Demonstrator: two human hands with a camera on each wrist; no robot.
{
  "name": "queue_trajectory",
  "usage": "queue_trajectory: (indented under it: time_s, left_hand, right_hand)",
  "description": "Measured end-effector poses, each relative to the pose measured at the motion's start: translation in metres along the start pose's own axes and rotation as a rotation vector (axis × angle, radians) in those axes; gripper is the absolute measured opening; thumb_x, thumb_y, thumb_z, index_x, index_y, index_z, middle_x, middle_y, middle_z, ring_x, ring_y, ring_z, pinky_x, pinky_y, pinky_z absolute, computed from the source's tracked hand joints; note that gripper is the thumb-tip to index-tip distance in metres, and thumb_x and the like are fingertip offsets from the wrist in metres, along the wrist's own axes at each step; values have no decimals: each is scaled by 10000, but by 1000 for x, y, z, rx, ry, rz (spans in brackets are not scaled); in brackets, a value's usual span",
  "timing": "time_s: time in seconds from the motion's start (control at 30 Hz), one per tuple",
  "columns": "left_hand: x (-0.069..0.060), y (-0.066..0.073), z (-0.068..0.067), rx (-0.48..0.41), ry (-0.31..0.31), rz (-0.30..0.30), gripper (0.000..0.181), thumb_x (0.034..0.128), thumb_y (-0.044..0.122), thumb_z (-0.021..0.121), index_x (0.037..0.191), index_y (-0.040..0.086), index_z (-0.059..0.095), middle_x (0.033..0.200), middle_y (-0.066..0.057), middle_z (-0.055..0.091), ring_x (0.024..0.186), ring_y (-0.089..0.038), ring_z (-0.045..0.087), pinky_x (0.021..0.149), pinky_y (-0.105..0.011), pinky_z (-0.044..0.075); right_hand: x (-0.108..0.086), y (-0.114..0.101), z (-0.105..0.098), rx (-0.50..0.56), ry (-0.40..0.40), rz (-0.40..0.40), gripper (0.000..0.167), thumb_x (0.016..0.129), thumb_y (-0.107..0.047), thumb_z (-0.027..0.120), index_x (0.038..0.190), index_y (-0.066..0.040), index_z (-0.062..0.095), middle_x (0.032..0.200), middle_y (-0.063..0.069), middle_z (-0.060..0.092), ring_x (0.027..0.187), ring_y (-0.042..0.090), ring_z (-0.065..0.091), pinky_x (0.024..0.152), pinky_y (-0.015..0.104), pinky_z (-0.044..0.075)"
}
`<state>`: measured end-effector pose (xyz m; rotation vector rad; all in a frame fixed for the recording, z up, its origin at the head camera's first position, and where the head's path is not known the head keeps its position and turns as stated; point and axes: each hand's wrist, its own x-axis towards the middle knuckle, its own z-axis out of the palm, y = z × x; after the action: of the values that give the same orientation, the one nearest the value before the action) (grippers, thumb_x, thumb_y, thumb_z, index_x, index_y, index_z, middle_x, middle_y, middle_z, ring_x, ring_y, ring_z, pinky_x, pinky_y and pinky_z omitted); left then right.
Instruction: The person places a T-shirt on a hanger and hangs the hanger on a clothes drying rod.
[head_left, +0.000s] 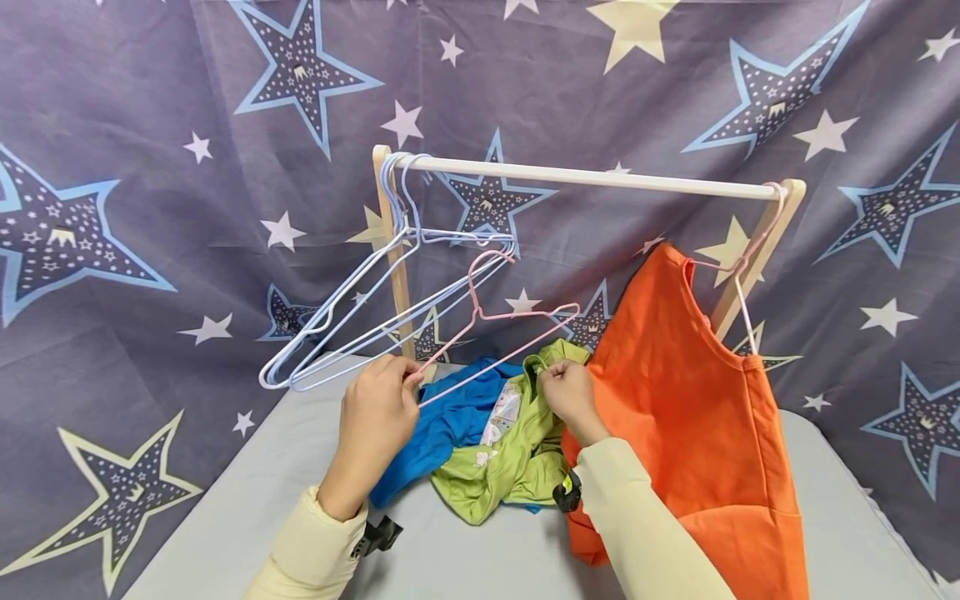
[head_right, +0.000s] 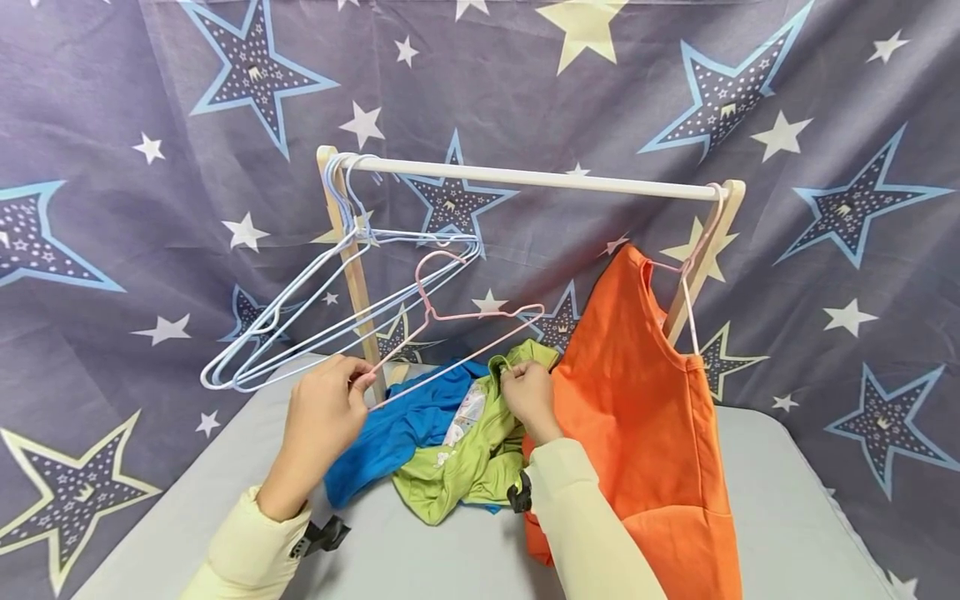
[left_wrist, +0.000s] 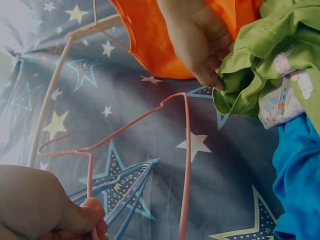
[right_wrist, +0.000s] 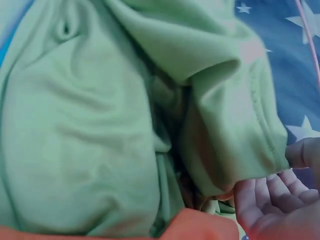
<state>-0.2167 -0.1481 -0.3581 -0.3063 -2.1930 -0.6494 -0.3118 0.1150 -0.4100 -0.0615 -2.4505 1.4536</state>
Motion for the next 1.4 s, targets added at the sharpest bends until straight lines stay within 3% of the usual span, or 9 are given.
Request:
queue_trajectory:
  time_s: [0.1,0.27,0.4,0.6,0.77,0.9,1.27,1.4]
  left_hand:
    - [1,0,-2,-1,-5,2,43,897,43,754,883,6,736,829,-84,691,773,-337,665,656,-502,521]
    - [1,2,-5,-4,-23,11,50,875,25,780,866,23,731,819,-84,687,764,-325,663,669,-494,526]
    - [2,2,-10,3,-50,8,47,883,35,774,864,31,732,818,-84,683,760,-324,663,677,-492,527]
    - [3,2,-15,9,-84,-7,39,893,31,758,863,28,733,820,-98,691,765,-340,670,680,-505,526]
    - [3,4,-19,11,-105,-12,44,872,18,773,856,36,736,812,-87,698,758,-335,676,678,-506,529]
    - [3,5,-23,23,-127,-19,50,887,36,763,850,43,730,811,-82,691,753,-334,670,675,-506,526]
    - [4,3,-36,66,-181,-4,60,879,42,774,843,52,727,790,-59,675,700,-285,629,637,-473,503]
    - [4,2,-43,76,-203,-22,65,878,45,778,840,64,728,796,-48,677,687,-263,618,626,-462,508]
  right_hand:
    - [1,2,-2,53,10,35,78,901,-65,647,913,3,684,757,59,610,629,152,534,561,256,439]
    - [4,9,-3,91,-6,54,263,909,-60,622,1134,54,696,846,83,623,684,151,539,587,244,446]
    - [5,11,-2,129,-7,64,307,930,-85,665,1197,63,693,811,67,592,667,139,512,570,237,423]
    - [6,10,1,218,37,103,260,939,-146,746,1141,18,734,741,9,569,619,106,499,537,218,404]
    - [4,9,2,255,104,101,116,928,-94,712,990,-5,753,672,-25,540,565,92,465,489,213,367]
    - [2,8,4,255,144,99,98,929,-96,661,940,-22,725,640,-38,512,531,94,440,485,229,358]
    - [-2,9,-1,344,189,150,136,935,-87,634,989,20,698,671,-60,558,569,74,462,522,219,371]
    - [-2,12,-2,349,205,164,204,952,-116,629,1071,29,711,802,22,662,645,81,511,571,218,403]
